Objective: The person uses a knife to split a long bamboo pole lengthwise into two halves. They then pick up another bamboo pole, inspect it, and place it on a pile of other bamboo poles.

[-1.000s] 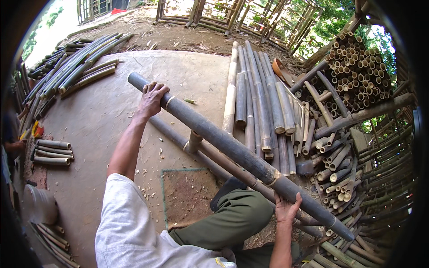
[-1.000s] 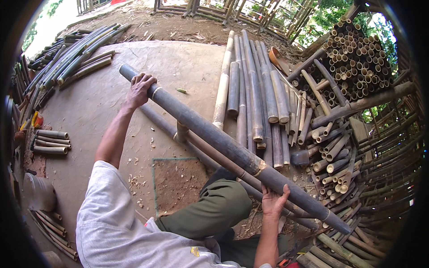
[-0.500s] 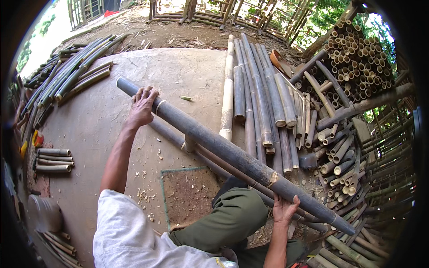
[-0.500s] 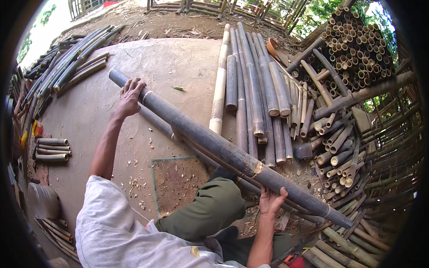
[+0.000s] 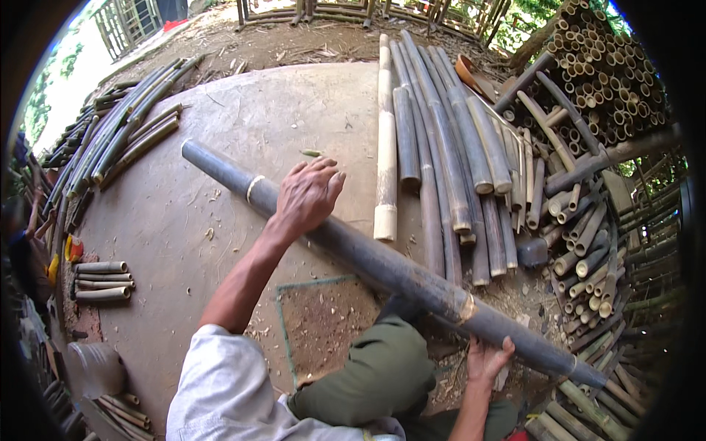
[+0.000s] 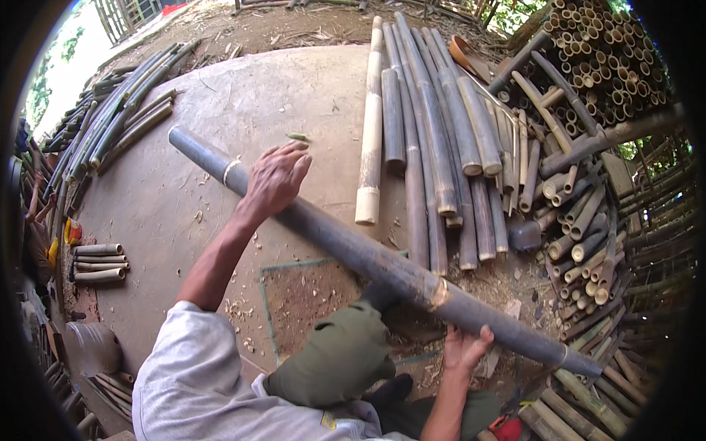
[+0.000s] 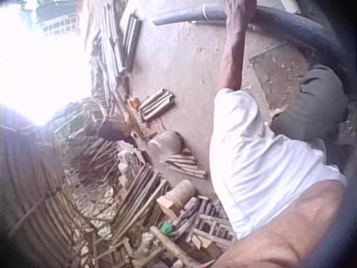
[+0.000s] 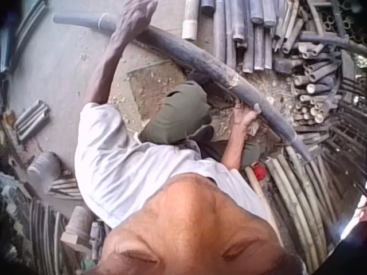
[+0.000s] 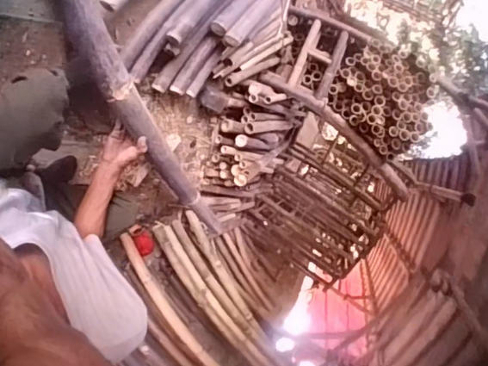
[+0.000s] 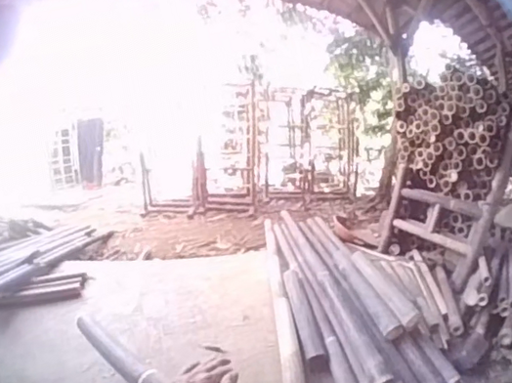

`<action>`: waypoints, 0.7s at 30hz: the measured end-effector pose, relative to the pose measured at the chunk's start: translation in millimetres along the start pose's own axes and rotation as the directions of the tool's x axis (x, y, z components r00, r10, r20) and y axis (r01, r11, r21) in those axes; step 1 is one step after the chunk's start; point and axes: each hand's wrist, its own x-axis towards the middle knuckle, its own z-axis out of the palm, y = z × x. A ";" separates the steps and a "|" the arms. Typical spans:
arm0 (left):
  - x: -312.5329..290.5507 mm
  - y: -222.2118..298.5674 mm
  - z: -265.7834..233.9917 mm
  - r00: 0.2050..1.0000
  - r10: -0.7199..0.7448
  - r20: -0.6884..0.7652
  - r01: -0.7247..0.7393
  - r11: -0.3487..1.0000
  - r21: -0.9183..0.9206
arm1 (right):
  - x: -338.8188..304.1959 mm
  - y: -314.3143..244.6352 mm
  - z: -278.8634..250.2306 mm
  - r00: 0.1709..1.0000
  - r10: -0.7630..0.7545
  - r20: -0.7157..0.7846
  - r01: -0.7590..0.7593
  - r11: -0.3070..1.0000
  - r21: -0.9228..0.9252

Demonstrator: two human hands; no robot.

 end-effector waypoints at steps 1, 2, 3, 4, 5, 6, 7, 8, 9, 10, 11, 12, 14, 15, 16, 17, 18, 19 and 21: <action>-5.9 4.0 -3.9 1.000 -0.004 -0.029 0.003 0.998 -0.060 | -3.8 -2.1 0.1 1.000 0.012 0.003 -0.012 1.000 0.012; -7.6 12.5 -16.1 0.990 -0.019 -0.140 0.013 0.999 -0.038 | -9.4 -5.7 1.6 1.000 0.015 0.000 -0.015 1.000 0.022; -5.6 22.4 -28.7 0.970 -0.032 -0.242 0.027 0.999 -0.026 | -13.1 -9.9 -2.1 1.000 -0.002 -0.008 0.002 0.999 0.033; 0.7 32.9 -49.0 0.929 0.017 -0.371 -0.027 0.999 -0.019 | -17.0 -12.8 -7.1 1.000 -0.008 -0.019 0.009 0.999 0.046; 5.1 35.2 -59.4 0.869 0.066 -0.491 -0.078 0.997 -0.004 | -21.5 -14.4 -10.4 0.999 -0.011 -0.033 0.013 0.998 0.059; 1.7 19.0 -61.1 0.861 0.100 -0.499 -0.081 0.995 0.059 | -24.3 -11.4 -3.1 0.999 -0.025 -0.029 0.027 0.998 0.060; -4.6 -1.3 -57.1 0.853 0.136 -0.503 -0.087 0.989 0.120 | -24.5 -10.0 -5.0 1.000 -0.015 -0.016 0.016 0.998 0.060; -24.0 -19.0 -25.5 0.924 0.082 -0.373 -0.030 0.989 0.143 | -24.4 -7.1 -7.3 1.000 0.005 0.006 -0.005 0.998 0.058; -42.9 -36.4 6.0 0.972 0.020 -0.235 0.022 0.984 0.176 | -27.0 -3.5 -6.8 0.999 0.036 0.025 -0.037 0.998 0.058; -34.2 -29.8 2.6 0.988 -0.038 -0.150 0.061 0.986 0.153 | -34.1 0.3 6.9 0.999 0.032 0.043 -0.035 0.997 0.066; -28.7 -19.1 -5.4 0.992 -0.106 -0.069 0.114 0.984 0.134 | -35.4 0.3 6.0 0.999 0.033 0.023 -0.034 0.998 0.048; -30.1 -16.1 -5.0 0.992 -0.117 -0.055 0.122 0.988 0.096 | -40.1 0.9 2.1 0.999 0.038 -0.004 -0.038 0.999 0.033; -31.3 -15.9 -6.0 0.991 -0.129 -0.027 0.130 0.991 0.015 | -49.7 2.9 1.5 0.999 0.029 -0.033 -0.030 0.999 -0.015; -31.7 -13.9 -4.9 0.988 -0.128 -0.089 0.129 0.992 0.005 | -49.4 4.3 4.1 0.999 0.032 -0.037 -0.033 0.999 -0.014; -31.2 -13.0 -3.3 0.981 -0.123 -0.147 0.124 0.992 -0.006 | -50.0 6.1 6.6 0.998 0.032 -0.045 -0.033 0.999 -0.010; -31.4 -12.3 -3.4 0.972 -0.121 -0.202 0.119 0.993 -0.018 | -54.1 4.3 4.4 0.998 0.034 -0.057 -0.035 0.999 -0.007; -25.4 -7.9 2.0 0.971 -0.109 -0.211 0.111 0.994 -0.006 | -51.0 -0.6 -0.2 0.994 0.097 -0.051 -0.093 0.994 0.064; -17.7 -5.7 6.3 0.972 -0.091 -0.215 0.094 0.996 0.004 | -50.5 1.1 -5.2 0.987 0.130 -0.099 -0.126 0.991 0.051; -1.2 -18.9 21.4 0.972 0.026 -0.235 -0.029 1.000 -0.009 | -43.8 -6.1 0.7 0.979 0.173 -0.105 -0.181 0.980 -0.080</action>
